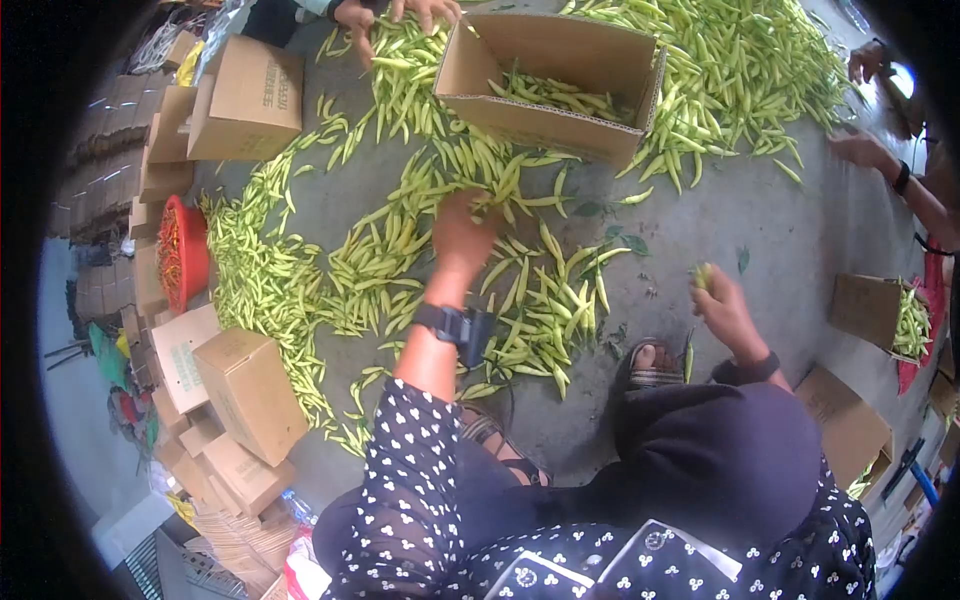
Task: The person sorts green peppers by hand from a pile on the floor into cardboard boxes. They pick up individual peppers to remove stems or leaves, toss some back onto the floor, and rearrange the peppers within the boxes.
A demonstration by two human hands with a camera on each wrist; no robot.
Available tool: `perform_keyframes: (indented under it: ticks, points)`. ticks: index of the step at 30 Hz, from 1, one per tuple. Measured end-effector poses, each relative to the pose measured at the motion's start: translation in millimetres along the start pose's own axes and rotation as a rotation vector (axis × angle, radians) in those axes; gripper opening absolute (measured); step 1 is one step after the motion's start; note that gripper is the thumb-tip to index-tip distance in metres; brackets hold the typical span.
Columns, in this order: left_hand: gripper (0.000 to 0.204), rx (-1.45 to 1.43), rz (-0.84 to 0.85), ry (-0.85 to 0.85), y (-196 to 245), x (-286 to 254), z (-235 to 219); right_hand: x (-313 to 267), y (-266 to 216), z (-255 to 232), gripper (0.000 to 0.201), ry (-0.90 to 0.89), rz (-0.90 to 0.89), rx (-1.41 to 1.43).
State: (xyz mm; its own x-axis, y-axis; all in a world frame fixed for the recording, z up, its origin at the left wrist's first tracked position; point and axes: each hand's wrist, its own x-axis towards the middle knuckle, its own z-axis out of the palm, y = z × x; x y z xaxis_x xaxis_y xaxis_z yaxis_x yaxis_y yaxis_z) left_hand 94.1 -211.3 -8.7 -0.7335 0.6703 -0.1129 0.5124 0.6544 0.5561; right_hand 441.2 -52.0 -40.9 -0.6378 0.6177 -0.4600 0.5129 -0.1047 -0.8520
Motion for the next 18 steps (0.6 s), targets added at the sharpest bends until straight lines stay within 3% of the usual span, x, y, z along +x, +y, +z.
perform_keyframes:
  ticks: [1, 2, 4, 5, 8, 9, 10, 12, 13, 14, 15, 16, 18]
  points:
    - [0.049, 0.068, 0.105, 0.08, -21, 14, 2, -9, -3, -7, 0.012, 0.039, 0.077, -0.014]
    - [0.049, 0.064, 0.105, 0.08, -26, 24, -1, -14, -4, -12, 0.012, 0.079, 0.151, -0.028]
    - [0.066, 0.208, 0.217, 0.09, -25, 38, -4, -17, -15, -11, 0.013, 0.089, 0.172, -0.055]
    - [0.082, 0.248, 0.095, 0.007, -21, 41, 0, -19, -20, -7, 0.013, 0.077, 0.193, 0.013]
    - [0.087, 0.472, 0.073, -0.139, 16, 38, 9, -17, -30, 0, 0.016, 0.01, 0.22, 0.164]
    - [0.08, 0.549, 0.035, -0.157, 33, 30, 10, -18, -37, 2, 0.018, -0.033, 0.215, 0.194]
    - [0.08, 0.541, 0.043, -0.169, 16, 31, 21, -19, -41, 1, 0.02, -0.071, 0.212, 0.223]
    - [0.063, 0.396, 0.28, -0.191, -20, 31, 44, -24, -31, -12, 0.025, -0.042, 0.174, 0.154]
    - [0.055, 0.393, 0.293, -0.197, -29, 23, 46, -31, -28, -24, 0.026, -0.031, 0.227, 0.106]
    - [0.048, 0.386, 0.314, -0.205, -30, 14, 45, -42, -27, -32, 0.026, 0.059, 0.269, 0.137]
    - [0.047, 0.346, 0.219, -0.272, -8, 2, 31, -53, -25, -42, 0.027, 0.149, 0.301, 0.162]
    - [0.047, 0.376, 0.357, -0.183, -36, -2, 36, -68, -17, -54, 0.027, 0.2, 0.348, 0.151]
    - [0.043, 0.487, 0.402, -0.191, -42, -8, 29, -82, 10, -70, 0.022, 0.326, 0.473, 0.201]
